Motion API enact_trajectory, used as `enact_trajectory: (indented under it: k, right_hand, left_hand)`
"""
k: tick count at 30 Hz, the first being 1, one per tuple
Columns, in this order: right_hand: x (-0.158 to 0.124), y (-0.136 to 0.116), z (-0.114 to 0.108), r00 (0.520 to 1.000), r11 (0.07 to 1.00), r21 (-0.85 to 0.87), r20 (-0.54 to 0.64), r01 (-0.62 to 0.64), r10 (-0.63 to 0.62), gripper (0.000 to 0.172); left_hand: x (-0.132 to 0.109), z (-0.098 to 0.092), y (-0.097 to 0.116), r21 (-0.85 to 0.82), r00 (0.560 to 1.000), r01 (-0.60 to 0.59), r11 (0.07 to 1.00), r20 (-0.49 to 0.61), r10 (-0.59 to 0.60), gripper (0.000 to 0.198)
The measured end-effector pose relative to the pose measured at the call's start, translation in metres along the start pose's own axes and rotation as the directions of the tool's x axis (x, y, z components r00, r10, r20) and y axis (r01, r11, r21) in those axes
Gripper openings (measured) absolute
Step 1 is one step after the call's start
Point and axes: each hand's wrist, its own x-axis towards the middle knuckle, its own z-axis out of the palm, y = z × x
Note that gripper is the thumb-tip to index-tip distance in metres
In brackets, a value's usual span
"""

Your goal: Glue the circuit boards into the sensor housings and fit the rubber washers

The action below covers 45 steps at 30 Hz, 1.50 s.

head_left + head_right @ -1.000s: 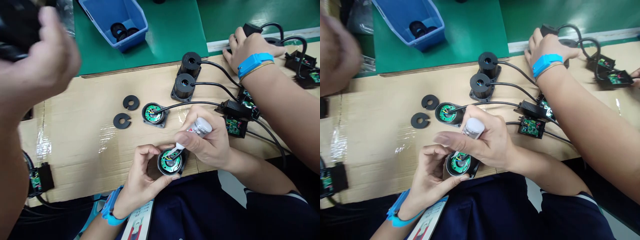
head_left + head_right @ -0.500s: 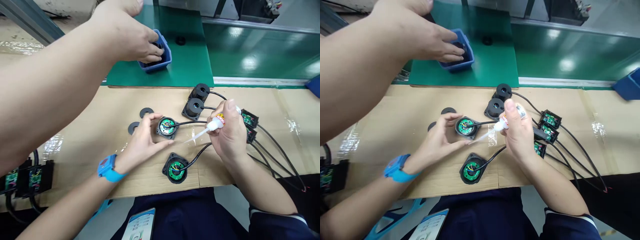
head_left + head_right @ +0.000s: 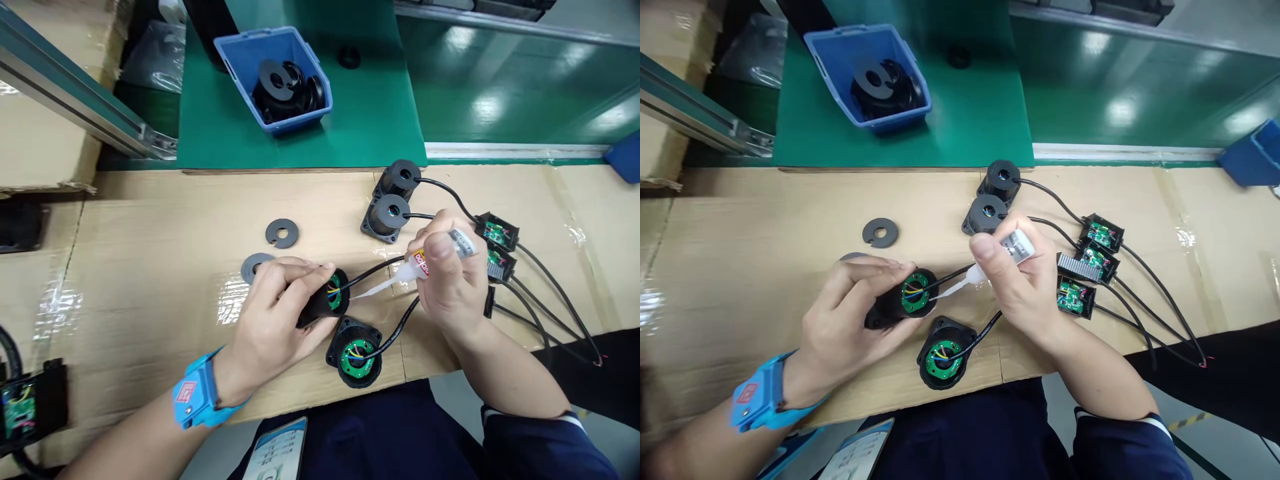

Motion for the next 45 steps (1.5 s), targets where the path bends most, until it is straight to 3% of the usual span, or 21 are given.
enact_trajectory:
  k: [9, 26, 40, 45]
  right_hand:
    - [-0.007, -0.008, 0.000, 0.989, 0.994, -0.088, 0.136, 0.064, -0.052, 0.033]
    - [-0.005, -0.012, -0.002, 0.984, 0.981, -0.169, 0.168, 0.094, -0.065, 0.032]
    - [-0.012, -0.009, -0.003, 0.980, 0.964, -0.200, 0.134, 0.173, -0.148, 0.024]
    - [-0.012, -0.007, -0.002, 0.988, 0.986, -0.088, 0.072, 0.144, -0.138, 0.029]
  left_hand:
    - [0.001, -0.003, 0.007, 0.014, 1.000, -0.023, 1.000, -0.016, 0.023, 0.046]
    - [0.003, -0.004, 0.008, -0.001, 1.000, 0.011, 1.000, 0.009, -0.011, 0.049]
    - [0.004, -0.008, 0.013, -0.148, 0.957, 0.273, 0.951, 0.143, -0.253, 0.049]
    - [0.006, -0.010, 0.010, -0.202, 0.919, 0.370, 0.907, 0.223, -0.325, 0.047]
